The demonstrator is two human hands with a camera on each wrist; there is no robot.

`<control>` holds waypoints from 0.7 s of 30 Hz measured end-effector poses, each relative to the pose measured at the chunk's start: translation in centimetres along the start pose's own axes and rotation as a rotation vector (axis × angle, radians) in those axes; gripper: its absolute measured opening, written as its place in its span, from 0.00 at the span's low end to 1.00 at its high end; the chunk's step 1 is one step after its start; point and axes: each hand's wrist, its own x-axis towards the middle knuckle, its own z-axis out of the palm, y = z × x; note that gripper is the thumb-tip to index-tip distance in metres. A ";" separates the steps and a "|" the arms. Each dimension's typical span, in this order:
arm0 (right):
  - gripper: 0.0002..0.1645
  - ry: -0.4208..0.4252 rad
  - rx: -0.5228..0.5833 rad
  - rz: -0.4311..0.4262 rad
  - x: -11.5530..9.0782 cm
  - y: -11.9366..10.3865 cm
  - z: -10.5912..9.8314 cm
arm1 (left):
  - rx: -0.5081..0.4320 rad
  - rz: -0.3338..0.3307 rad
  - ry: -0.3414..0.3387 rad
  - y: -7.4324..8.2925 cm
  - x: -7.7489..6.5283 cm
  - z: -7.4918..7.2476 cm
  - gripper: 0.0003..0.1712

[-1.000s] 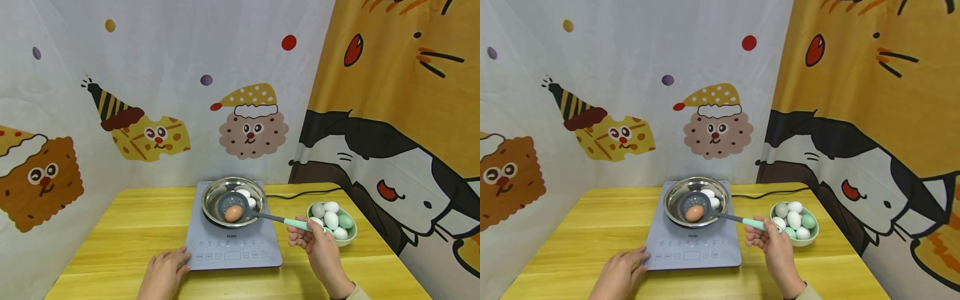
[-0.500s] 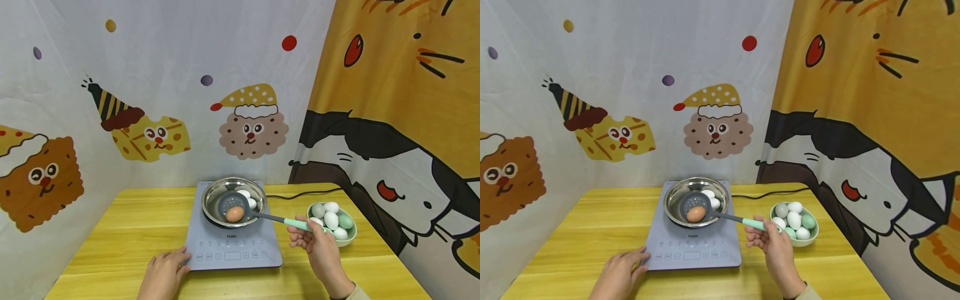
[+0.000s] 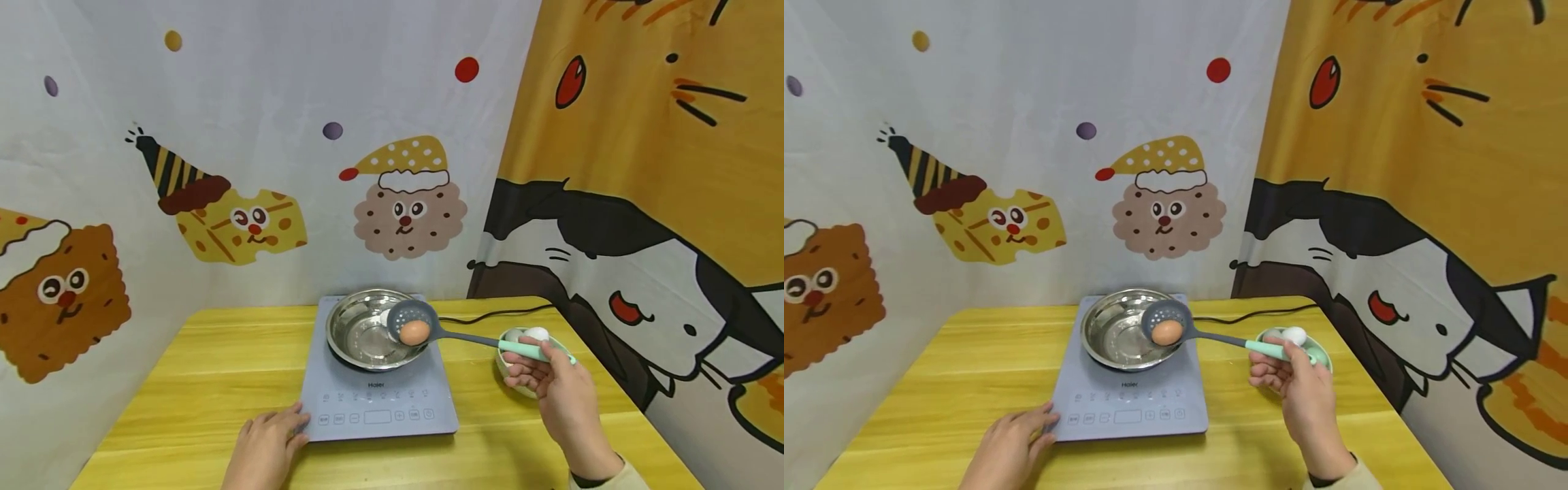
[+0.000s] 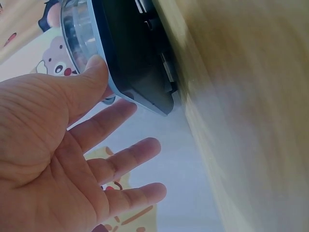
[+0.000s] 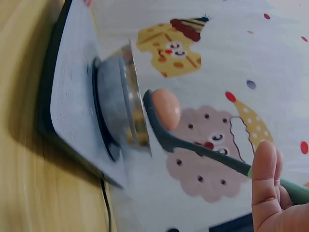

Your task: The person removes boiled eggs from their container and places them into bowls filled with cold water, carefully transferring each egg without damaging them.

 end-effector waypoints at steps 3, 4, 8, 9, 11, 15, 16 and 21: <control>0.24 0.035 -0.005 0.006 0.1 -0.5 -1.3 | 0.004 -0.004 0.001 0.0 -0.1 0.0 0.19; 0.24 0.048 -0.004 0.008 0.0 -0.7 -1.8 | 0.007 -0.002 0.003 -0.1 -0.1 0.0 0.19; 0.25 0.126 0.001 0.006 -0.4 -1.3 -4.1 | 0.012 -0.006 0.001 -0.1 -0.2 0.0 0.19; 0.25 0.156 0.002 0.009 -0.6 -1.4 -4.7 | 0.013 -0.004 0.000 -0.1 -0.2 0.0 0.19; 0.25 0.224 0.003 0.015 -1.2 -1.7 -5.9 | 0.013 -0.006 -0.006 -0.1 -0.2 0.0 0.19; 0.24 0.390 0.002 0.037 -2.4 -2.0 -8.4 | 0.014 -0.005 -0.016 -0.1 -0.1 0.0 0.19; 0.24 0.422 0.012 0.053 -2.7 -2.0 -9.1 | 0.014 -0.005 -0.017 -0.1 -0.1 0.0 0.19; 0.26 0.464 0.108 0.207 -3.2 -1.7 -12.3 | 0.013 -0.005 -0.011 -0.2 -0.2 0.0 0.19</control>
